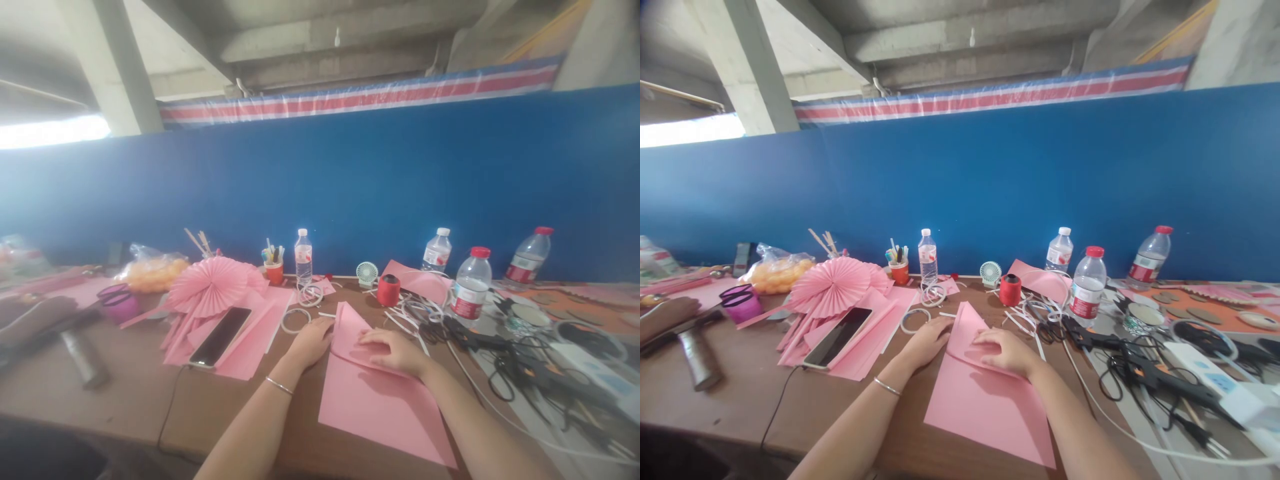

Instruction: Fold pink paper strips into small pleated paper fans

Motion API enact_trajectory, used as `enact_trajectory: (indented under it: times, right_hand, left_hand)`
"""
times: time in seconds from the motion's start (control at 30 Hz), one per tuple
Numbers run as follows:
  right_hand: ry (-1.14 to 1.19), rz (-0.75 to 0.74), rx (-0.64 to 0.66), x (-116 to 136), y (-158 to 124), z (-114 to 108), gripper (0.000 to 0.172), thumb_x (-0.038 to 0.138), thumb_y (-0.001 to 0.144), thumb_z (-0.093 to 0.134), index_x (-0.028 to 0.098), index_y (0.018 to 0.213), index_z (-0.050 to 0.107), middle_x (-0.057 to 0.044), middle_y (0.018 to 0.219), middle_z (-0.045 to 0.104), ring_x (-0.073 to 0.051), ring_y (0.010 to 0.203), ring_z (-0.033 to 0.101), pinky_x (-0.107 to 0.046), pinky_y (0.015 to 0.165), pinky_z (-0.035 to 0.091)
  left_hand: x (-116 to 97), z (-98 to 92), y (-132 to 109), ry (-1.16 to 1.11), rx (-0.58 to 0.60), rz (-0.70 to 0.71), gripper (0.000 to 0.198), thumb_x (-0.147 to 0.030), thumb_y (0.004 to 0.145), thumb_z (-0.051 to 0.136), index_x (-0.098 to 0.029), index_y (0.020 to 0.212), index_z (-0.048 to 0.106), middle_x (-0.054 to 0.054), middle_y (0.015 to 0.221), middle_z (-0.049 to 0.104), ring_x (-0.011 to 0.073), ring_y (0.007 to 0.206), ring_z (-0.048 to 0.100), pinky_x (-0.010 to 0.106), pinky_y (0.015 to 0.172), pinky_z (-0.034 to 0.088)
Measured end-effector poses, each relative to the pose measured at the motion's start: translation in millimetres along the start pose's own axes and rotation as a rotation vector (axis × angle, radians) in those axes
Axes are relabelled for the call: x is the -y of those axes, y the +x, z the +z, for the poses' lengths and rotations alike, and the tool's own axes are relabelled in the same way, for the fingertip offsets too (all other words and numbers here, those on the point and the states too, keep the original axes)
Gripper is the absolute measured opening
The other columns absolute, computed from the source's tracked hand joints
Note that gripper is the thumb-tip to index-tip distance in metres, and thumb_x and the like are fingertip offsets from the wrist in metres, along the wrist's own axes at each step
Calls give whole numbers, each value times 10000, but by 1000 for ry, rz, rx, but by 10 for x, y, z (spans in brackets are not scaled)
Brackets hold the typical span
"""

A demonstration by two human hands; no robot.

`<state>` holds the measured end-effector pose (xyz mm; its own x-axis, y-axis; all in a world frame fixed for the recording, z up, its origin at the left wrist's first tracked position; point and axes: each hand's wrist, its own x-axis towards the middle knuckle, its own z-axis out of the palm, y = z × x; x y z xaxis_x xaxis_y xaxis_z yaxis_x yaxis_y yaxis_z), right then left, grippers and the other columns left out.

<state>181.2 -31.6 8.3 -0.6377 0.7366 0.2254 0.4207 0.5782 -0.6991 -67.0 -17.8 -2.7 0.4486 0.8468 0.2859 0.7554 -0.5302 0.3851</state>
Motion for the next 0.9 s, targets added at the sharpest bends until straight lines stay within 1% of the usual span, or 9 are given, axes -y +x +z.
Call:
enact_trajectory:
  times: [0.17,0.33,0.5,0.57,0.63,0.7,0.77,0.83,0.9]
  right_hand:
    - [-10,21,-30,35,-16,9,394,294,675,646,213,1059,629,-67,1135,586,-258,1115,477,-386,984,322]
    - [-46,-30,-17,56,-6,20,373,310,693,642,227,1057,630,-59,1122,593,-252,1058,516,-393,984,313]
    - [-62,-40,11,72,-8,44,349,314,703,635,240,1044,634,-51,1106,600,-246,1035,528,-368,921,374]
    - [-91,-38,7,60,-8,52,350,321,706,631,243,1047,630,-51,1113,596,-246,1044,522,-379,935,358]
    - [-149,-37,-4,41,-4,56,351,344,714,622,249,1052,625,-51,1120,593,-251,1062,510,-420,980,298]
    - [-229,-35,-60,20,5,53,326,373,743,589,260,1048,621,-43,1112,599,-252,1070,507,-463,1012,230]
    - [-320,-39,-171,-13,16,44,278,372,784,538,264,1026,624,-32,1073,619,-249,1065,511,-483,1012,217]
    - [-394,-33,-331,-69,20,31,247,352,812,496,252,993,632,-34,1032,635,-246,1045,524,-474,993,259]
    - [-416,-16,-455,-146,11,13,251,343,827,469,230,977,635,-49,1017,638,-244,1014,541,-447,953,329]
  left_hand:
    - [27,38,9,22,26,12,399,-230,815,445,-194,1211,470,60,1269,470,204,1170,407,349,1012,283]
    - [-31,54,3,76,68,130,496,-287,837,437,-231,1319,335,52,1386,321,204,1254,301,357,1045,232]
    - [-67,94,-5,97,114,175,565,-286,819,466,-234,1348,273,59,1405,280,223,1273,266,378,1045,230]
    - [-71,97,-10,90,123,169,563,-290,816,468,-236,1345,281,59,1403,285,229,1271,270,383,1044,231]
    - [-70,88,-16,81,120,155,540,-297,818,464,-237,1332,310,59,1388,313,234,1259,289,387,1036,245]
    - [-58,74,-21,67,110,140,510,-295,818,459,-239,1313,349,57,1373,338,235,1247,308,388,1029,255]
    - [-35,63,-18,38,98,122,491,-288,813,460,-238,1295,379,57,1365,351,234,1239,318,388,1030,253]
    - [-26,57,-6,-34,78,98,478,-299,827,436,-233,1297,379,58,1362,357,232,1240,319,392,1037,239]
    - [-75,40,-2,-203,12,87,476,-343,869,352,-221,1328,327,64,1369,346,226,1251,305,392,1047,220]
